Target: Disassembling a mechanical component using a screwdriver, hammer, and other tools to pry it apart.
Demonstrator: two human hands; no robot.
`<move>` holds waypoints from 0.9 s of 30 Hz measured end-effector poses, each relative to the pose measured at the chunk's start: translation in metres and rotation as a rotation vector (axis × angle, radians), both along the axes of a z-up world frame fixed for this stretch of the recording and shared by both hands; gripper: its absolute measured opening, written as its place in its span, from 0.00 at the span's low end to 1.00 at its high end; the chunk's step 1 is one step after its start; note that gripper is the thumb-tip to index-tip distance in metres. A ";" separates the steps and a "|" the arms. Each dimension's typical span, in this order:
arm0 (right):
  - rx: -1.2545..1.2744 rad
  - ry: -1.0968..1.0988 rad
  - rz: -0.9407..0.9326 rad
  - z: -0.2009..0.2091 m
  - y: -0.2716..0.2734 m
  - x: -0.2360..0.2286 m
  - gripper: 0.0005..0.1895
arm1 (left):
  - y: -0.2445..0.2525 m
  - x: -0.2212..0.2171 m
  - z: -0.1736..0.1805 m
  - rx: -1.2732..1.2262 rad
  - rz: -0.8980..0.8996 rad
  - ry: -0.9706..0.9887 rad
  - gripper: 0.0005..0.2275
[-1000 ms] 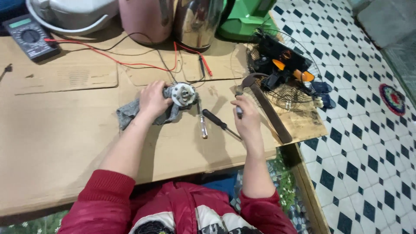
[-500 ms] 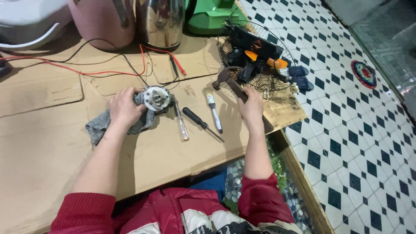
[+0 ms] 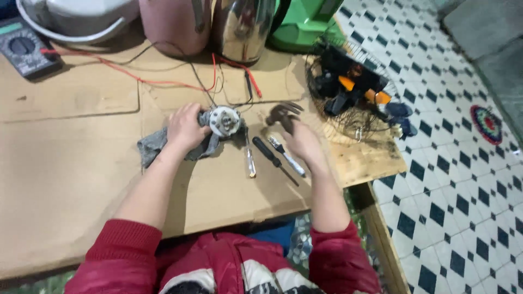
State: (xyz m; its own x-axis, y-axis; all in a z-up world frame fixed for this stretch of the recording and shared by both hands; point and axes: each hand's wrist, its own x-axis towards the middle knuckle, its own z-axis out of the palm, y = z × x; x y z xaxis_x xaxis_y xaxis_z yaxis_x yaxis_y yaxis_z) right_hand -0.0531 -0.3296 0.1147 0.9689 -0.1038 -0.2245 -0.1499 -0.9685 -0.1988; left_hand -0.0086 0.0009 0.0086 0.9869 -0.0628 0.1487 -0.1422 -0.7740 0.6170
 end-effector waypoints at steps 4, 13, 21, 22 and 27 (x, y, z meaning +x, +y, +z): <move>0.000 -0.005 0.144 0.015 0.062 -0.020 0.28 | 0.001 0.003 0.001 -0.020 -0.015 -0.037 0.21; -0.036 -0.017 0.131 0.030 0.088 -0.021 0.21 | -0.001 -0.002 0.004 -0.027 -0.011 -0.014 0.21; -0.048 -0.141 0.209 0.007 0.083 0.016 0.21 | -0.001 0.001 0.009 -0.055 0.009 -0.022 0.21; -0.025 -0.175 0.203 0.014 0.089 0.015 0.21 | -0.001 0.002 0.011 -0.046 -0.003 -0.034 0.21; -0.003 -0.125 0.198 0.040 0.107 0.002 0.20 | 0.000 -0.001 0.006 -0.013 -0.021 -0.044 0.19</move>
State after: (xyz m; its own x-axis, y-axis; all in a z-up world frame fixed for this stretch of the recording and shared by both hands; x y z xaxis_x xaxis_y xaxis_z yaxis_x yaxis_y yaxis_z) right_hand -0.0515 -0.2223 0.1547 0.9907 0.0910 -0.1015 0.0691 -0.9771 -0.2012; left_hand -0.0100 0.0012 0.0145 0.9778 -0.0810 0.1932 -0.1856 -0.7628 0.6194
